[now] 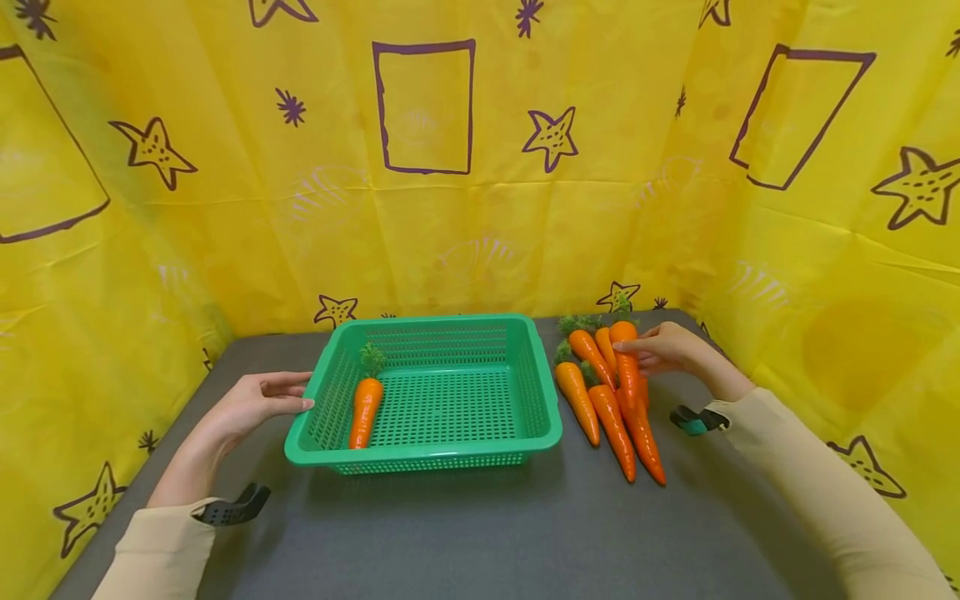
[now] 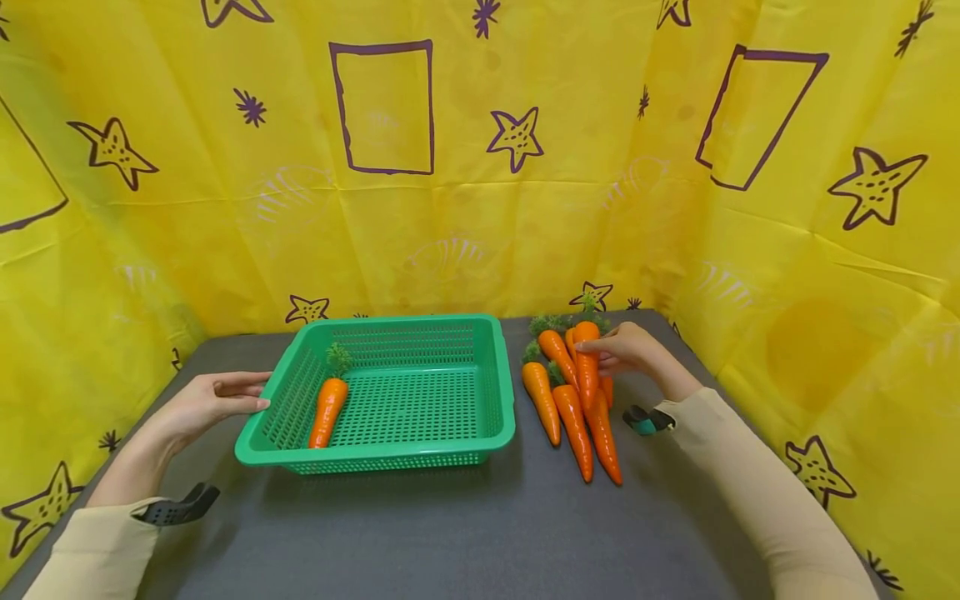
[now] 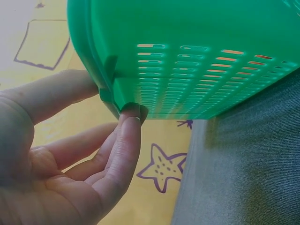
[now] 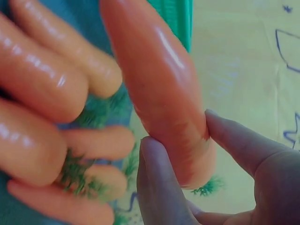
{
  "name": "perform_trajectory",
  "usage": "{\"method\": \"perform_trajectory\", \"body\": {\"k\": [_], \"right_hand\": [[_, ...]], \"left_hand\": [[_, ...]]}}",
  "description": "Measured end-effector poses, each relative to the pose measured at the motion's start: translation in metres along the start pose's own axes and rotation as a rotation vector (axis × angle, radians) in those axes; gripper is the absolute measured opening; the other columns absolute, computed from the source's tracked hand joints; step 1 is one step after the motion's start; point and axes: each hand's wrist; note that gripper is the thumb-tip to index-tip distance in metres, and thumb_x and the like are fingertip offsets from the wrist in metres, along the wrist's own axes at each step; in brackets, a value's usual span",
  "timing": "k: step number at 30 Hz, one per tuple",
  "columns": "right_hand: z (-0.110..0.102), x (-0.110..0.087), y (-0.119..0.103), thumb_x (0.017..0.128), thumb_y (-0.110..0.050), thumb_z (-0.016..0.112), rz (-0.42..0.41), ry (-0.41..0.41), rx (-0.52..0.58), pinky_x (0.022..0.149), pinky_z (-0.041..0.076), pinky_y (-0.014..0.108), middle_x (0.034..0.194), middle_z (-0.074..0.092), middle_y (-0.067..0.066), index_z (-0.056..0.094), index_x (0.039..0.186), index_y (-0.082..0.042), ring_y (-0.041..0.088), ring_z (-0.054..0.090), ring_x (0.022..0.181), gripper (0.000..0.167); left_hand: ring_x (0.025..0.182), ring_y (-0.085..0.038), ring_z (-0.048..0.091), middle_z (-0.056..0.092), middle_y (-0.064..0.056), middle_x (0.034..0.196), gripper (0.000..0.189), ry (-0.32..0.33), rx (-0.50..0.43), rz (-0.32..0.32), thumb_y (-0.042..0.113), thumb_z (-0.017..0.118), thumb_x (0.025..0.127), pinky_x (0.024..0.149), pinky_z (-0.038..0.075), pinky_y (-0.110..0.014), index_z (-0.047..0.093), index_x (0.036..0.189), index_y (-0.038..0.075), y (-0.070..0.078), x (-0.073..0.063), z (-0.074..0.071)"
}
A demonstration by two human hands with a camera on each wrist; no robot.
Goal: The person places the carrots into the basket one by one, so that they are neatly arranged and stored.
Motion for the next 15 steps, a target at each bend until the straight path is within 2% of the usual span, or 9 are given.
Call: {"method": "perform_trajectory", "body": {"k": [4,7,12,14,15], "right_hand": [[0.008,0.002,-0.015,0.089,-0.038,0.065,0.002,-0.016,-0.038,0.088,0.054,0.039,0.124,0.052,0.031,0.025,0.141,0.017,0.013,0.068,0.084,0.086],[0.015,0.004,-0.025,0.089,-0.038,0.065,0.003,-0.024,-0.045,0.087,0.054,0.038,0.125,0.05,0.03,0.024,0.142,0.015,0.013,0.068,0.084,0.086],[0.029,0.01,-0.041,0.087,-0.04,0.067,-0.032,-0.034,-0.061,0.082,0.056,0.035,0.118,0.058,0.023,0.042,0.135,0.01,0.015,0.068,0.082,0.074],[0.035,0.013,-0.047,0.086,-0.041,0.068,-0.045,-0.037,-0.065,0.081,0.057,0.035,0.118,0.06,0.022,0.046,0.132,0.008,0.016,0.068,0.083,0.07],[0.037,0.013,-0.049,0.086,-0.04,0.068,-0.049,-0.035,-0.062,0.081,0.057,0.035,0.119,0.059,0.022,0.044,0.134,0.008,0.016,0.068,0.084,0.073]], "left_hand": [[0.104,-0.012,0.061,0.063,-0.02,0.121,0.066,-0.003,0.013,0.0,0.032,0.072,0.084,0.097,0.045,-0.051,0.048,0.137,0.0,0.002,0.0,-0.001],[0.105,-0.016,0.061,0.062,-0.021,0.122,0.067,-0.013,0.019,0.008,0.032,0.071,0.085,0.096,0.045,-0.051,0.047,0.137,-0.001,0.004,0.0,-0.001],[0.105,-0.018,0.061,0.063,-0.02,0.12,0.067,-0.022,0.023,0.008,0.032,0.071,0.085,0.096,0.044,-0.053,0.047,0.137,-0.002,0.005,0.001,-0.002],[0.105,-0.019,0.061,0.064,-0.019,0.119,0.067,-0.02,0.027,0.0,0.033,0.072,0.084,0.096,0.044,-0.053,0.047,0.136,-0.001,0.006,0.001,-0.002],[0.105,-0.02,0.061,0.064,-0.019,0.119,0.067,-0.02,0.029,0.001,0.033,0.072,0.084,0.096,0.044,-0.054,0.047,0.137,-0.001,0.006,0.001,-0.003]]}}
Point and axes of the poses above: each hand's wrist, its own x-axis towards the middle knuckle, its own z-axis out of the palm, y = z × x
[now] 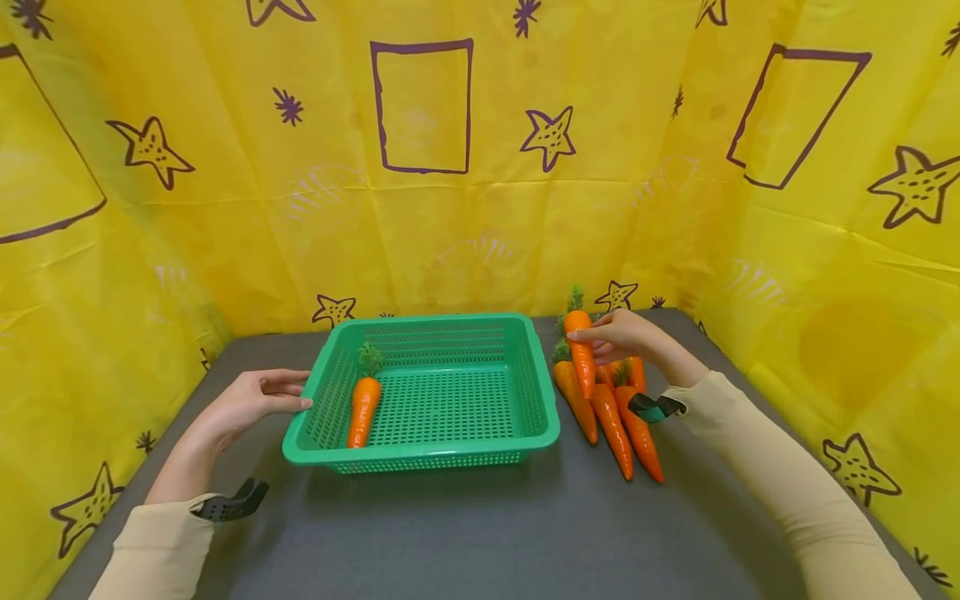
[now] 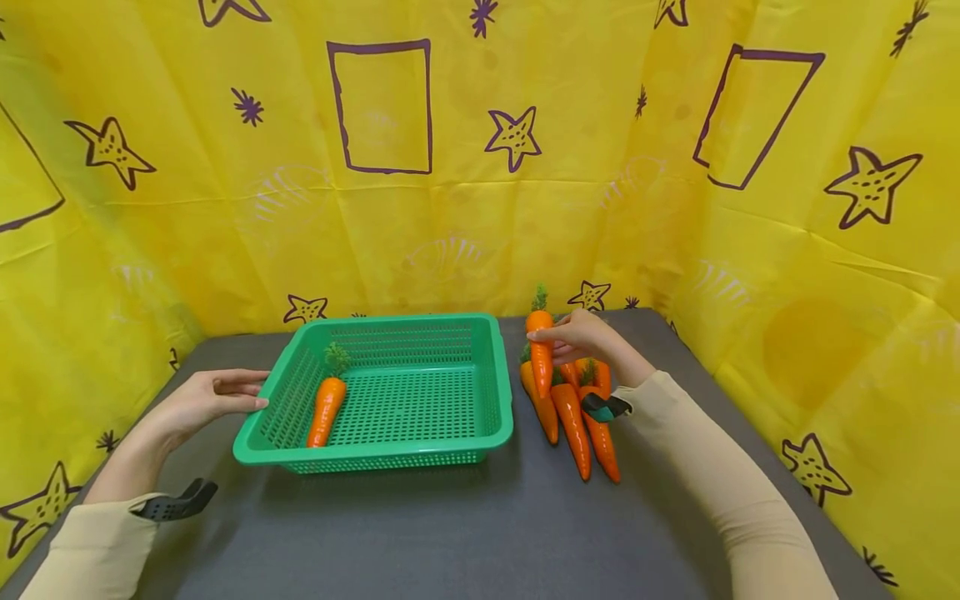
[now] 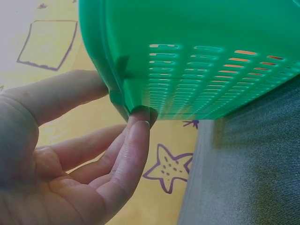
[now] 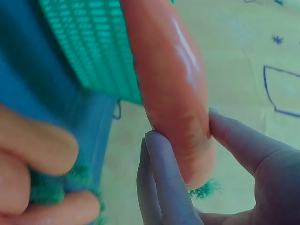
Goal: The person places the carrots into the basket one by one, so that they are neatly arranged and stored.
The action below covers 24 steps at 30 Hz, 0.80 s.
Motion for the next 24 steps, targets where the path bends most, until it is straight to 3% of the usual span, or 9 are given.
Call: {"method": "perform_trajectory", "body": {"k": [10,18,24], "right_hand": [[0.027,0.01,-0.036,0.087,-0.036,0.068,-0.054,-0.057,0.002,0.077,0.057,0.033,0.119,0.057,0.024,0.039,0.139,0.008,0.017,0.069,0.085,0.074],[0.052,0.017,-0.064,0.087,-0.032,0.069,-0.106,-0.127,0.0,0.081,0.056,0.039,0.103,0.069,0.018,0.057,0.123,0.004,0.019,0.07,0.082,0.052],[0.071,0.026,-0.081,0.086,-0.032,0.07,-0.083,-0.151,0.01,0.085,0.055,0.041,0.107,0.067,0.019,0.058,0.122,0.002,0.019,0.07,0.084,0.051]], "left_hand": [[0.107,-0.024,0.06,0.063,-0.02,0.119,0.068,-0.008,-0.012,-0.008,0.032,0.072,0.084,0.096,0.043,-0.055,0.046,0.137,-0.002,0.003,0.0,0.001],[0.108,-0.025,0.06,0.063,-0.021,0.121,0.067,-0.008,-0.018,-0.013,0.03,0.071,0.085,0.096,0.044,-0.054,0.045,0.138,-0.003,0.002,0.0,0.002],[0.107,-0.023,0.06,0.063,-0.021,0.12,0.067,-0.005,-0.012,-0.011,0.031,0.071,0.085,0.096,0.044,-0.053,0.045,0.138,-0.002,0.003,-0.001,0.001]]}}
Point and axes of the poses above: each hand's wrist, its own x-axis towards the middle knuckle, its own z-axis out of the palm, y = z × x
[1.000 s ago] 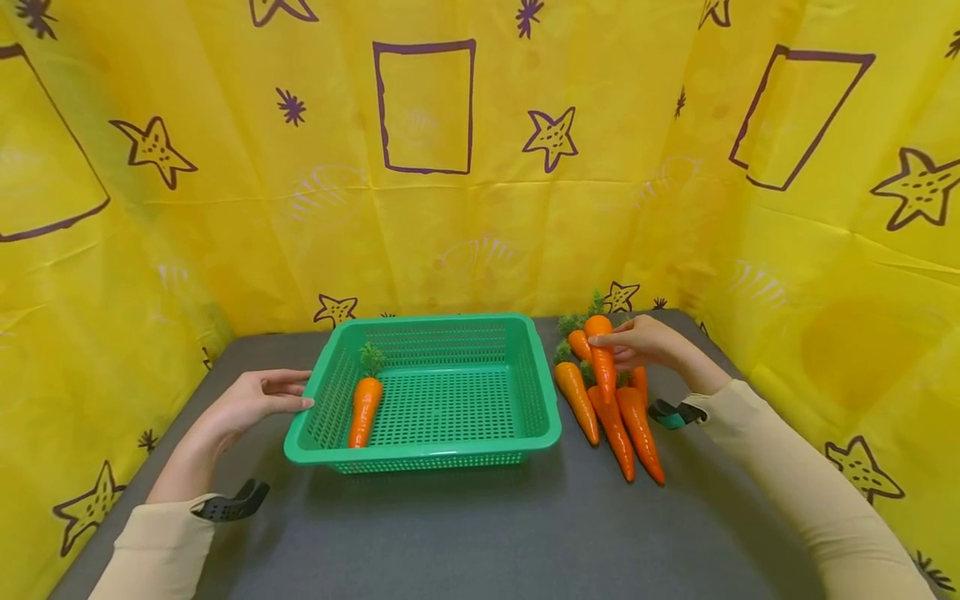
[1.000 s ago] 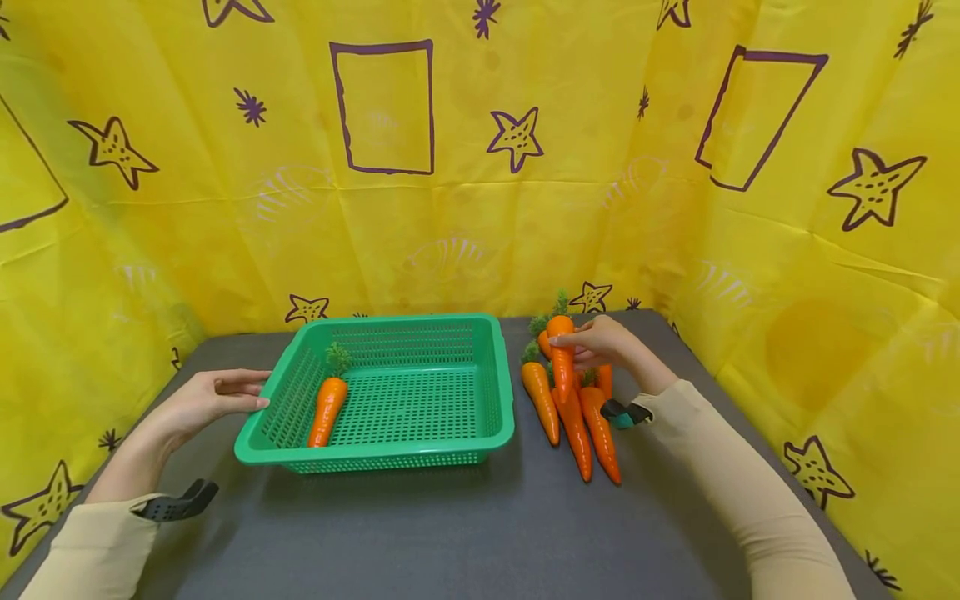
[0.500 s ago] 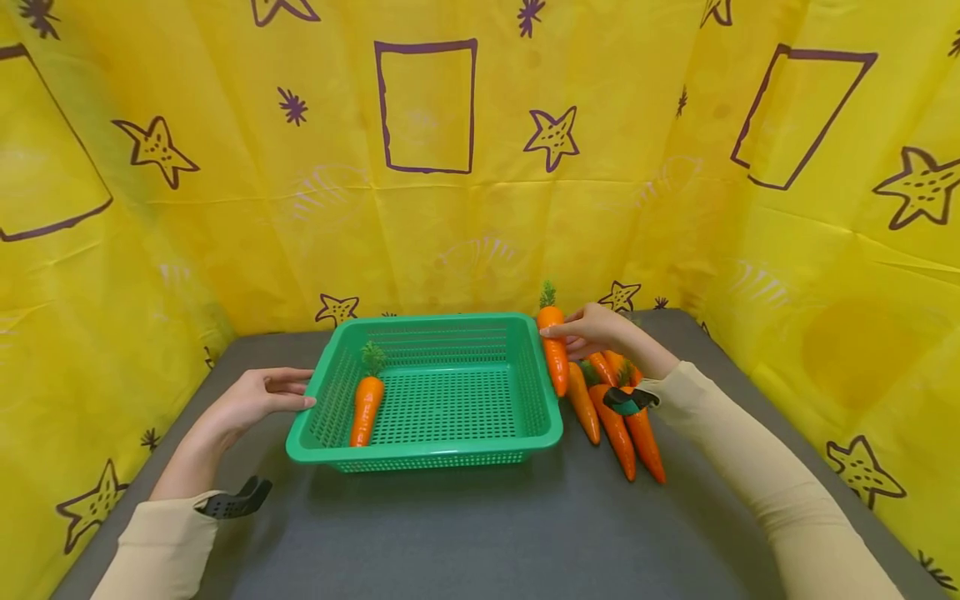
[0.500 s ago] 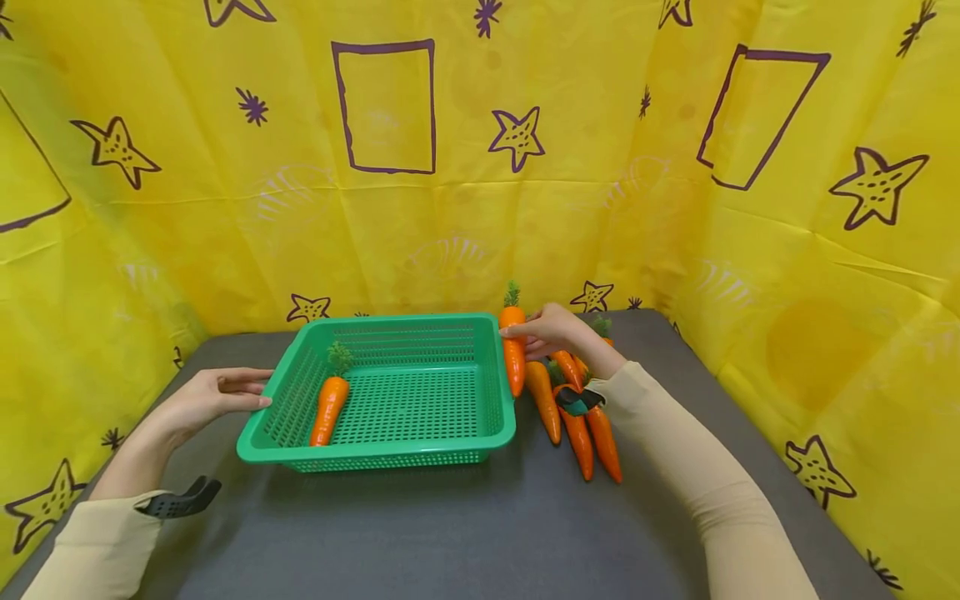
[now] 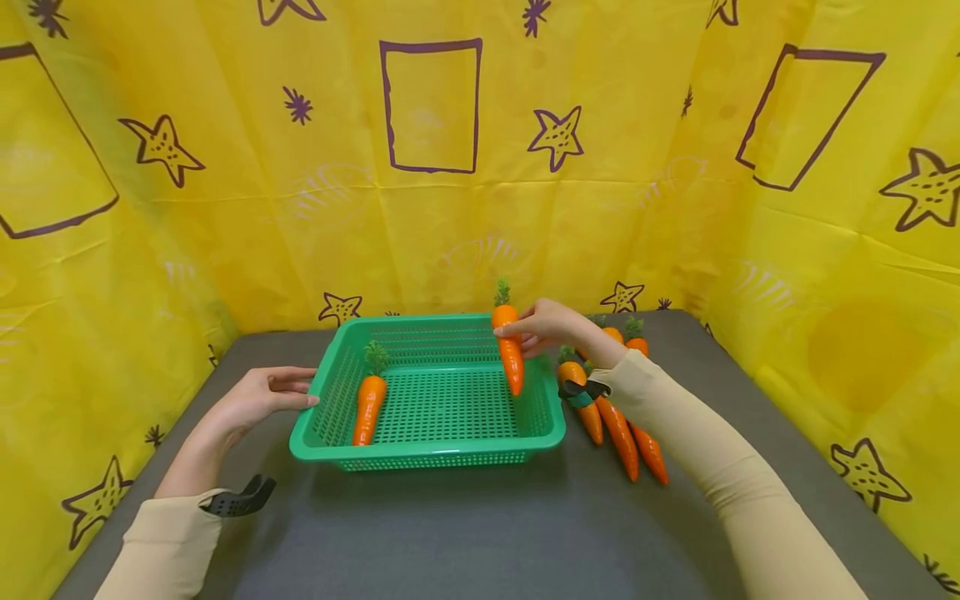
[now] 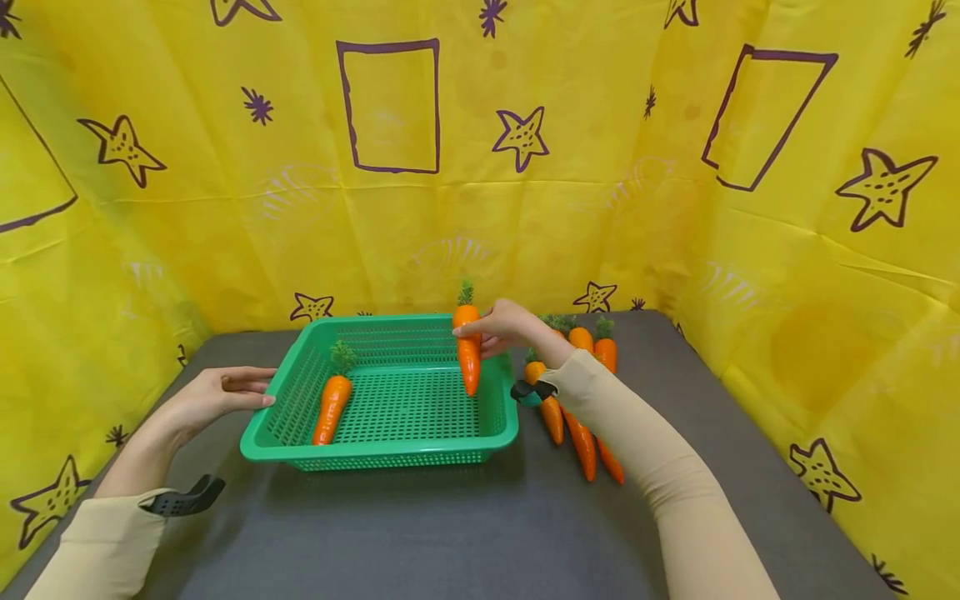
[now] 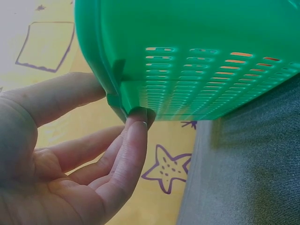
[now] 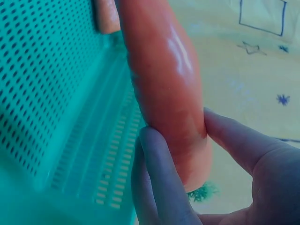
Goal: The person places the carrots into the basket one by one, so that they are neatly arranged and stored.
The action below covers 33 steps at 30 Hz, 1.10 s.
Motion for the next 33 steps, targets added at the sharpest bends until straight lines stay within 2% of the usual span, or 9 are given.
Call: {"method": "perform_trajectory", "body": {"k": [10,15,19,22,27,33], "right_hand": [[0.035,0.024,-0.018,0.083,-0.029,0.073,0.012,-0.045,0.033,0.076,0.058,0.036,0.106,0.064,0.019,0.057,0.115,0.003,0.021,0.07,0.083,0.048],[0.052,0.034,-0.024,0.083,-0.026,0.074,0.011,-0.086,0.061,0.078,0.057,0.037,0.107,0.064,0.02,0.057,0.116,0.004,0.022,0.07,0.083,0.048],[0.064,0.039,-0.026,0.082,-0.026,0.075,0.007,-0.102,0.057,0.074,0.058,0.035,0.102,0.066,0.018,0.06,0.111,0.004,0.022,0.07,0.083,0.044],[0.073,0.044,-0.027,0.081,-0.026,0.076,0.006,-0.108,0.053,0.079,0.057,0.039,0.099,0.068,0.017,0.059,0.109,0.004,0.022,0.07,0.082,0.044],[0.09,0.054,-0.03,0.081,-0.024,0.076,0.012,-0.128,0.066,0.089,0.052,0.045,0.098,0.067,0.018,0.052,0.112,0.004,0.024,0.07,0.083,0.049],[0.109,0.061,-0.033,0.08,-0.02,0.077,0.007,-0.152,0.074,0.087,0.053,0.044,0.095,0.067,0.02,0.041,0.125,0.009,0.026,0.07,0.082,0.064]], "left_hand": [[0.105,-0.021,0.061,0.064,-0.02,0.119,0.067,0.016,-0.004,0.004,0.032,0.072,0.084,0.095,0.046,-0.051,0.047,0.137,-0.001,-0.001,-0.001,0.0],[0.104,-0.02,0.061,0.063,-0.021,0.12,0.068,0.017,-0.008,-0.001,0.032,0.072,0.084,0.097,0.045,-0.052,0.047,0.138,-0.001,-0.002,-0.001,0.001],[0.103,-0.02,0.062,0.063,-0.021,0.119,0.068,0.023,-0.008,-0.003,0.032,0.072,0.084,0.096,0.045,-0.051,0.047,0.137,-0.002,-0.001,-0.001,0.001],[0.104,-0.021,0.062,0.063,-0.021,0.119,0.068,0.025,-0.007,-0.005,0.032,0.072,0.084,0.096,0.046,-0.051,0.047,0.137,-0.002,-0.001,-0.001,0.001],[0.107,-0.025,0.06,0.064,-0.02,0.119,0.067,0.021,-0.014,-0.01,0.032,0.072,0.084,0.096,0.045,-0.051,0.047,0.137,-0.001,0.0,-0.001,0.001],[0.108,-0.027,0.06,0.064,-0.02,0.118,0.067,0.024,-0.021,-0.009,0.032,0.072,0.084,0.096,0.045,-0.052,0.047,0.137,0.0,0.0,-0.001,0.002]]}}
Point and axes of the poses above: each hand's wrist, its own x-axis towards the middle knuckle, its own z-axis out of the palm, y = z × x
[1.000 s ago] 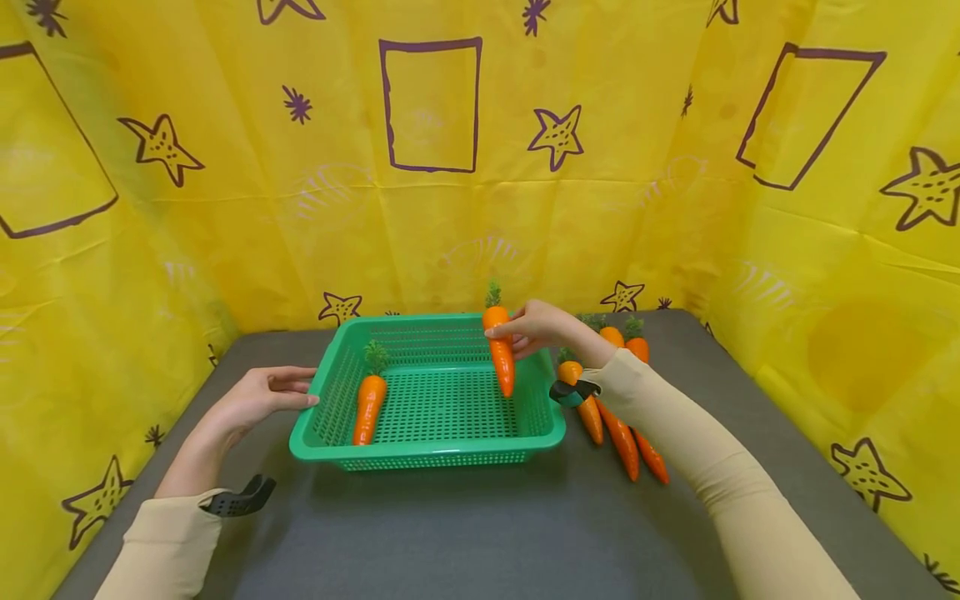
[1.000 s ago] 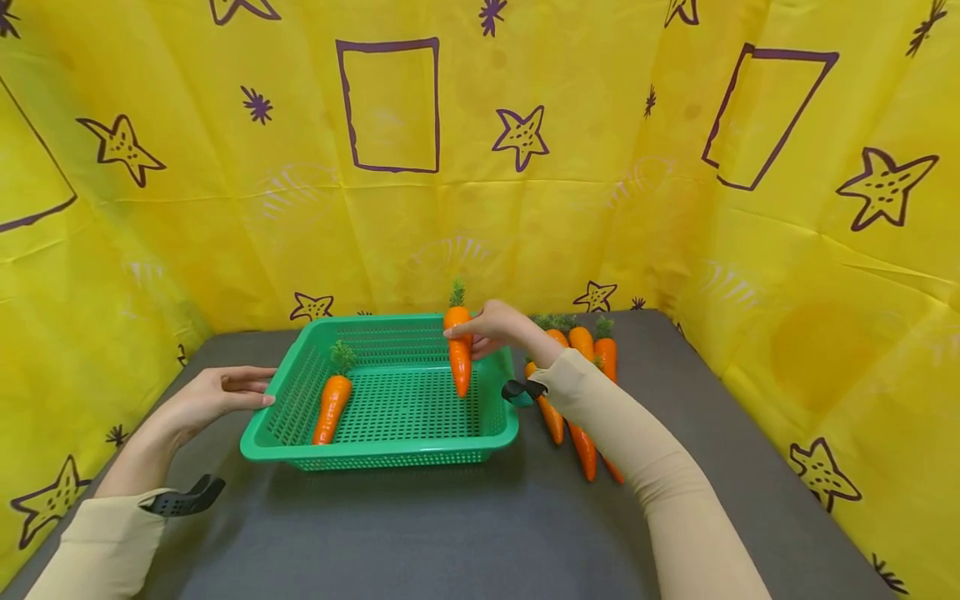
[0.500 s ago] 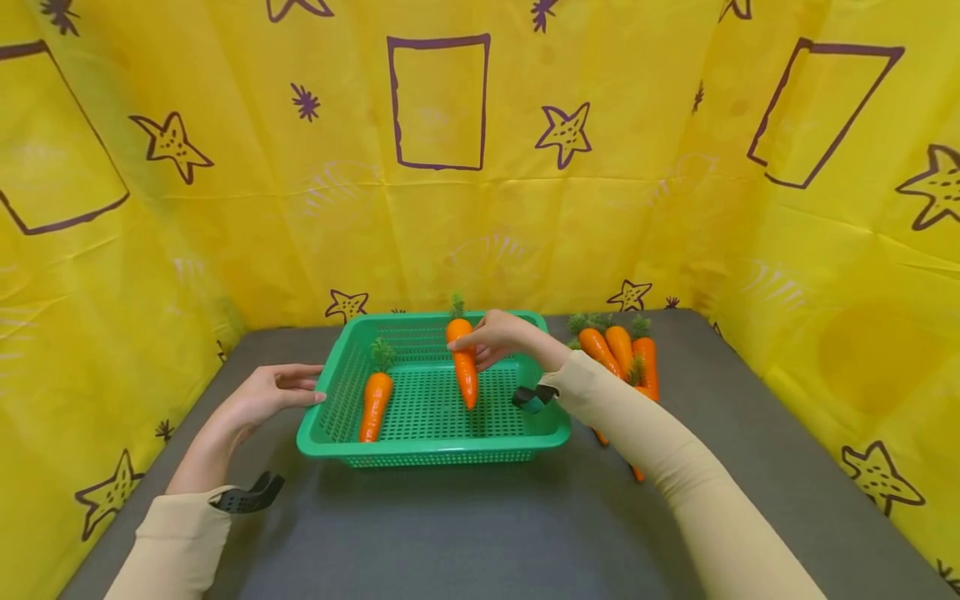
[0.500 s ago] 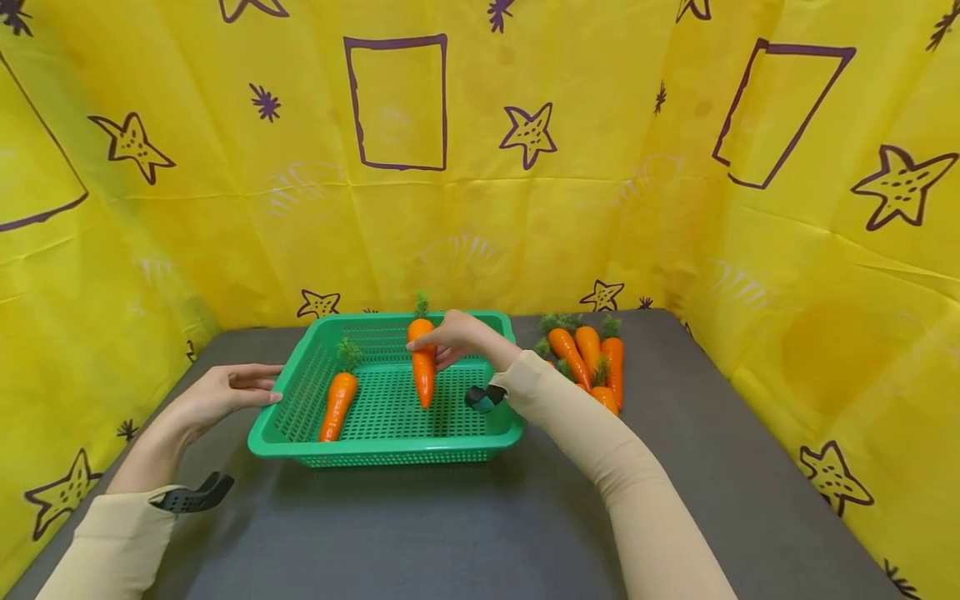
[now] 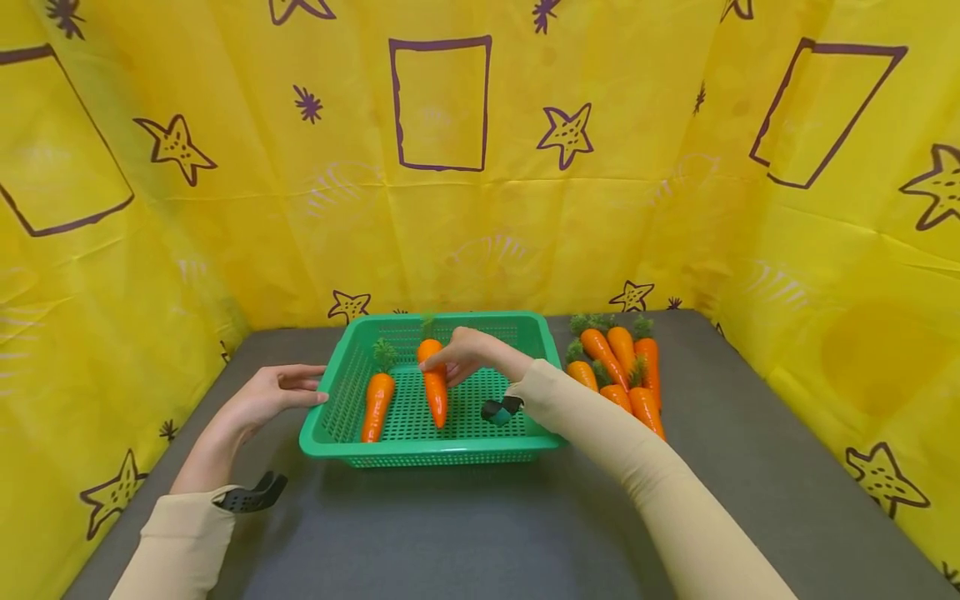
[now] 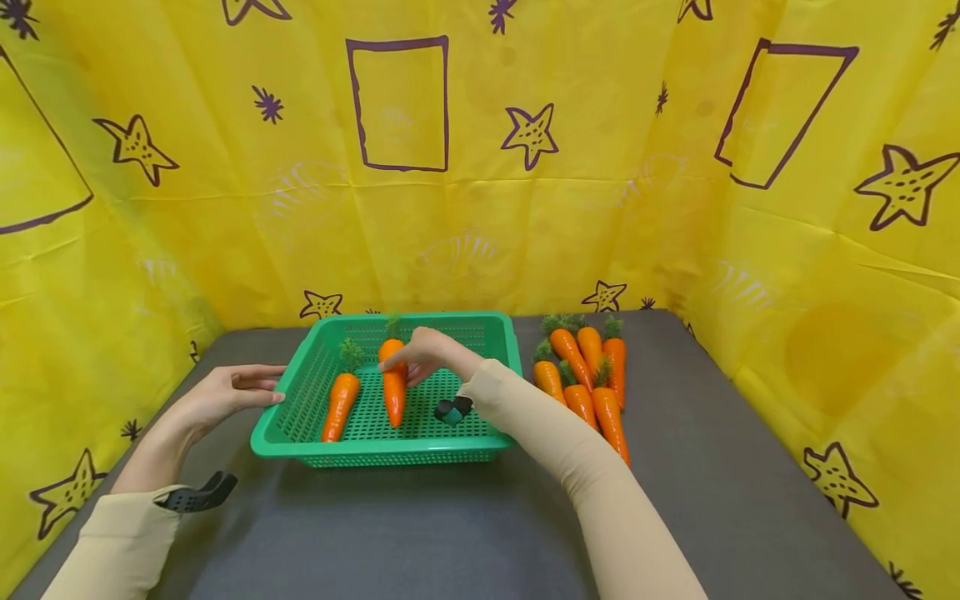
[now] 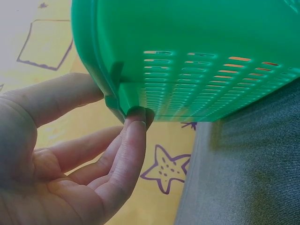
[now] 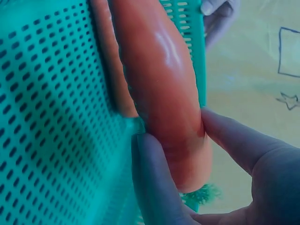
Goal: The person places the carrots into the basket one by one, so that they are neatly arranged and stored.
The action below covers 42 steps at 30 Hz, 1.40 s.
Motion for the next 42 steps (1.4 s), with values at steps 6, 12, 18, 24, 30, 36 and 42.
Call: {"method": "perform_trajectory", "body": {"k": [6,12,18,24,30,36,42], "right_hand": [[0.013,0.003,-0.004,0.08,-0.02,0.077,-0.014,-0.03,-0.027,0.089,0.052,0.045,0.093,0.066,0.018,0.045,0.119,0.009,0.026,0.07,0.08,0.057],[0.025,0.009,-0.006,0.08,-0.016,0.076,0.013,-0.045,0.01,0.089,0.053,0.044,0.098,0.062,0.02,0.041,0.123,0.01,0.028,0.07,0.085,0.061],[0.035,0.021,-0.004,0.079,-0.017,0.078,0.058,-0.038,-0.008,0.088,0.054,0.042,0.107,0.062,0.023,0.034,0.134,0.011,0.028,0.07,0.086,0.075],[0.043,0.028,-0.003,0.078,-0.019,0.079,0.089,-0.013,-0.012,0.085,0.055,0.041,0.125,0.053,0.028,0.02,0.145,0.008,0.029,0.069,0.085,0.094],[0.048,0.033,0.0,0.079,-0.026,0.078,0.071,0.008,-0.184,0.08,0.056,0.034,0.127,0.051,0.021,0.032,0.139,0.008,0.022,0.066,0.087,0.084],[0.052,0.034,0.003,0.078,-0.032,0.079,0.048,0.033,-0.314,0.079,0.056,0.035,0.108,0.058,0.015,0.049,0.122,0.005,0.022,0.063,0.087,0.065],[0.051,0.033,0.002,0.079,-0.033,0.077,0.043,0.046,-0.383,0.081,0.055,0.032,0.118,0.057,0.018,0.04,0.136,0.006,0.022,0.065,0.092,0.079]], "left_hand": [[0.106,-0.024,0.061,0.065,-0.02,0.118,0.066,-0.003,-0.001,0.002,0.031,0.072,0.084,0.095,0.047,-0.05,0.048,0.137,-0.001,0.0,0.001,0.0],[0.105,-0.022,0.061,0.064,-0.02,0.118,0.066,-0.007,0.002,0.006,0.031,0.072,0.084,0.095,0.046,-0.05,0.048,0.137,-0.001,0.002,0.001,-0.001],[0.107,-0.025,0.06,0.064,-0.02,0.119,0.066,-0.007,-0.002,0.004,0.032,0.072,0.084,0.096,0.046,-0.051,0.048,0.137,0.0,0.002,0.001,0.0],[0.109,-0.027,0.06,0.063,-0.02,0.12,0.067,-0.011,-0.009,0.005,0.032,0.072,0.084,0.097,0.045,-0.052,0.047,0.137,0.0,0.001,0.002,0.001],[0.11,-0.028,0.059,0.063,-0.021,0.12,0.067,-0.007,-0.018,0.002,0.031,0.072,0.084,0.096,0.045,-0.051,0.047,0.137,0.0,0.001,0.001,0.001],[0.11,-0.028,0.059,0.063,-0.021,0.12,0.066,-0.003,-0.023,-0.002,0.031,0.072,0.084,0.097,0.045,-0.052,0.048,0.137,0.0,0.001,0.001,0.001],[0.11,-0.028,0.058,0.064,-0.021,0.119,0.066,-0.007,-0.017,-0.005,0.03,0.072,0.084,0.098,0.043,-0.053,0.048,0.137,0.0,0.0,0.0,0.0]]}}
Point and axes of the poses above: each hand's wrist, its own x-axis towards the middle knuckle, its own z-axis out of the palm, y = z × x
